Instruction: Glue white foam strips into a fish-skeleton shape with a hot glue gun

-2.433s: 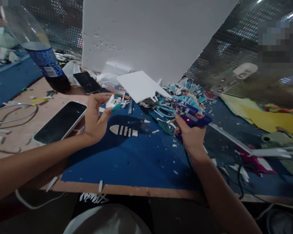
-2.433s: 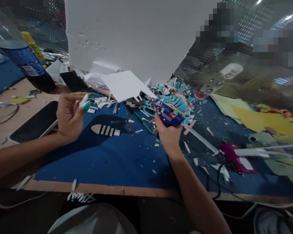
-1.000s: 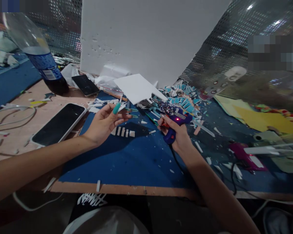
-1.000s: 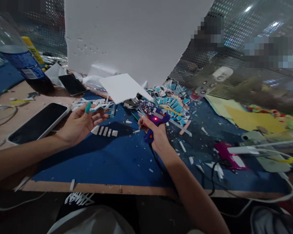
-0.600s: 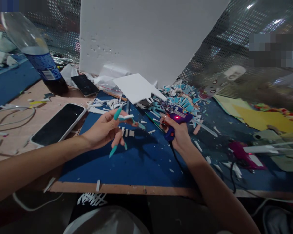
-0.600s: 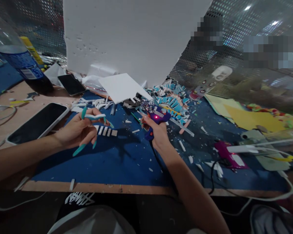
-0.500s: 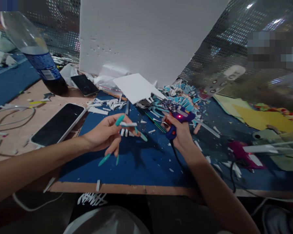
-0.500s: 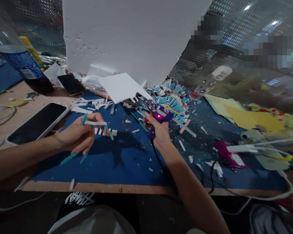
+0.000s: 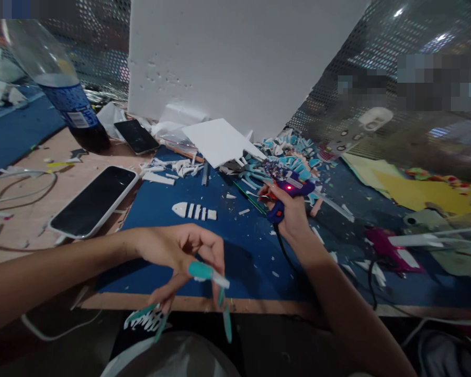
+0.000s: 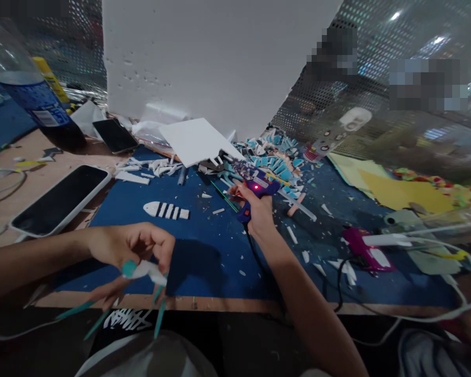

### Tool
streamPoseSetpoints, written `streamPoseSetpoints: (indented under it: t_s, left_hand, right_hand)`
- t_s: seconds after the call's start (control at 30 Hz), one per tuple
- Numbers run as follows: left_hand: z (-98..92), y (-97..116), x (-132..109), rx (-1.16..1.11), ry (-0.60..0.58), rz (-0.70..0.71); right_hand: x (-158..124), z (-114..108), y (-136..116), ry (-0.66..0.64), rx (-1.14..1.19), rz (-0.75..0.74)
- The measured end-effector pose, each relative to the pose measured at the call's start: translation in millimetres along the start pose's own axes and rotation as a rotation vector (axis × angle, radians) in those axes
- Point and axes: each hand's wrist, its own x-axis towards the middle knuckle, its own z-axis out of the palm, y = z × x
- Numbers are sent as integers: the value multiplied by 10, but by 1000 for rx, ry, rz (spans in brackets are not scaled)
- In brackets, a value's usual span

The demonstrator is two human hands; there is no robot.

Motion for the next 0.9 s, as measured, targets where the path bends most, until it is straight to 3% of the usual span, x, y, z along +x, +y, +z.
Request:
streamPoseSetpoints:
  t_s: [0.13, 0.23, 0.3, 0.4, 0.47, 0.5, 0.67, 0.9]
  left_hand:
    - [-38, 50, -9, -122, -93, -14]
    - [-43, 132, -22, -203, -96, 53]
    - [-61, 189, -28, -159, -18, 151]
    - [-165, 253, -24, 70, 310, 344]
    - [-282, 273, -8, 253, 585, 437]
    - [-346, 274, 4, 288, 653, 450]
    - [-623, 236, 68, 259, 884, 578]
    - [-892, 363, 15, 282, 1046, 755]
  right_hand:
    - [-130, 78, 33, -220, -53, -41]
    - [-213, 112, 32, -387, -94, 13]
    - [-231, 97, 14, -479, -137, 60]
    - [-195, 28, -29, -559, -156, 86]
    - [-145, -25, -70, -515, -141, 39]
    - [-117, -51, -95, -464, -134, 9]
    - [19, -154, -258, -205, -111, -119]
    - [157, -265, -361, -67, -36, -159]
